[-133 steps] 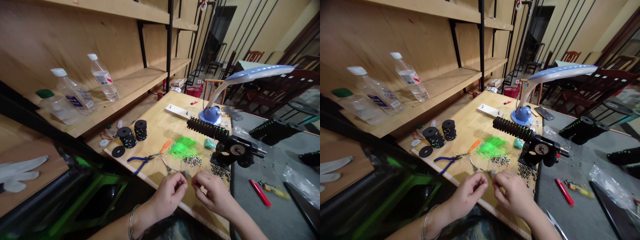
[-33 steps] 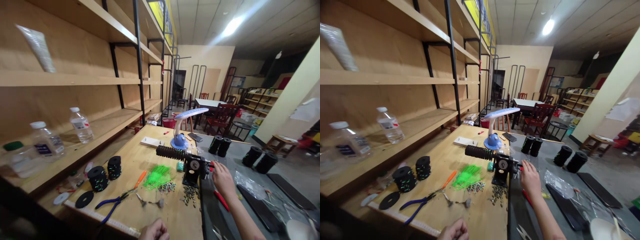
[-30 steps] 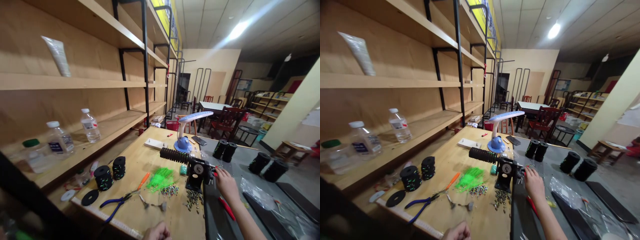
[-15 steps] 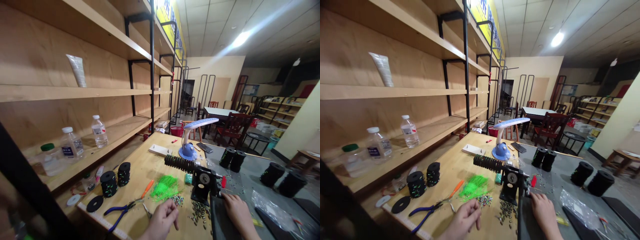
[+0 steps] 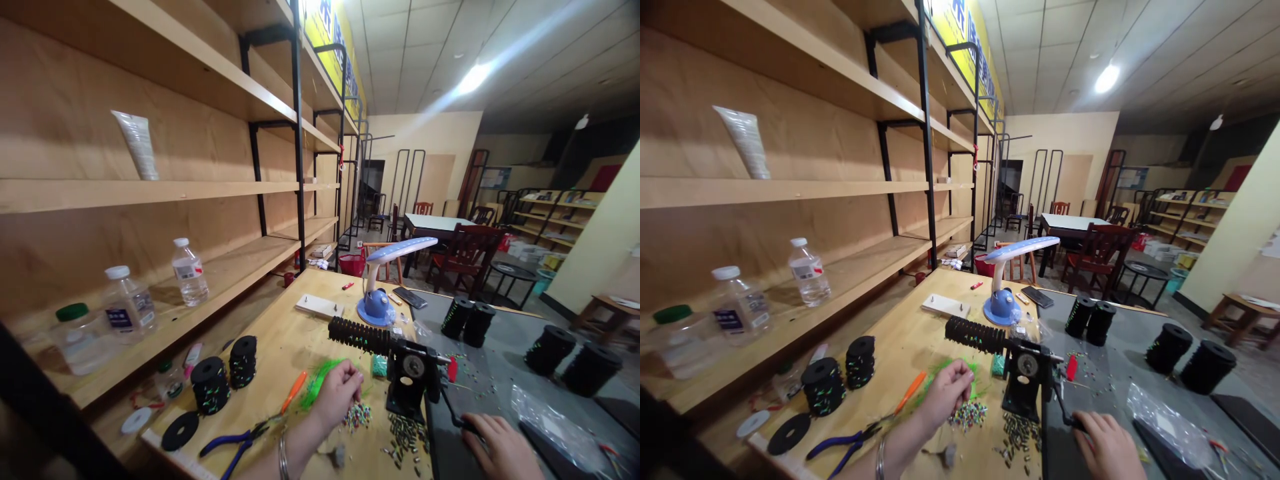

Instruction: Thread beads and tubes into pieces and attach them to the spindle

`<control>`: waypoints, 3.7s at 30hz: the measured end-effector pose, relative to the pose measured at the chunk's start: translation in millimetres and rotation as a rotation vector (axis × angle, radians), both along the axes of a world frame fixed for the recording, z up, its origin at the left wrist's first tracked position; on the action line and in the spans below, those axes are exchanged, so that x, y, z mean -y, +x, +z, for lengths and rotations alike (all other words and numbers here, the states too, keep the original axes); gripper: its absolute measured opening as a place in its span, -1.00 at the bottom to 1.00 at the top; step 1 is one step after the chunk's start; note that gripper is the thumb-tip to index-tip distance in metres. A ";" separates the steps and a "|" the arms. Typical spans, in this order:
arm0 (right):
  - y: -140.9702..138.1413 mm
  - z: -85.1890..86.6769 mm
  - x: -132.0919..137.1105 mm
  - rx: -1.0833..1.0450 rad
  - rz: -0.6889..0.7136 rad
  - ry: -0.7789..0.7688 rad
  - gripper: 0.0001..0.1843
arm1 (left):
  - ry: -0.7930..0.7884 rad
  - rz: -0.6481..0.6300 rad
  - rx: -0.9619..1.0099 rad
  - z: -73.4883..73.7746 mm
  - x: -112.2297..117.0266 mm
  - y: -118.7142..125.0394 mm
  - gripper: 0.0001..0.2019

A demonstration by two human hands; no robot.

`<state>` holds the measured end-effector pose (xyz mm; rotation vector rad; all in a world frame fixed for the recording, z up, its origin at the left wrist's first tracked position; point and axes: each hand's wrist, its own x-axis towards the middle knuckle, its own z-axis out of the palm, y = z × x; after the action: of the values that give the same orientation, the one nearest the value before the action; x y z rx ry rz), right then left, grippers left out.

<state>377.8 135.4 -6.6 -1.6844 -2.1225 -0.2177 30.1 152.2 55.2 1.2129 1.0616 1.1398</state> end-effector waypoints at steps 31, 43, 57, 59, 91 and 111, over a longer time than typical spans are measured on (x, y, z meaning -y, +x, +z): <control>-3.2 34.2 5.1 -0.191 0.045 0.065 -0.71 | 0.259 0.129 -0.132 -7.4 -19.3 1.7 -0.72; -1.4 41.7 -1.7 -0.183 0.039 0.127 -0.71 | -0.082 0.072 0.248 -7.0 -12.1 14.5 -0.56; 1.8 48.6 -15.6 -0.177 0.010 0.161 -0.49 | 0.102 0.105 0.258 -3.5 -20.4 26.7 -0.59; 3.4 48.8 -19.4 -0.194 0.004 0.155 -0.46 | 0.060 0.083 0.297 -4.5 -25.1 26.4 -0.58; 2.6 72.5 -58.2 -0.245 -0.080 0.042 -0.40 | 0.467 0.173 -0.314 -1.5 -39.7 5.4 -0.76; 4.5 69.9 -69.5 -0.244 -0.062 -0.020 -0.40 | 0.493 0.202 -0.357 -0.4 -39.9 6.4 -0.83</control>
<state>382.3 204.9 63.4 -1.6943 -1.9020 -0.0078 36.5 192.0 54.8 1.7770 1.2292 1.4279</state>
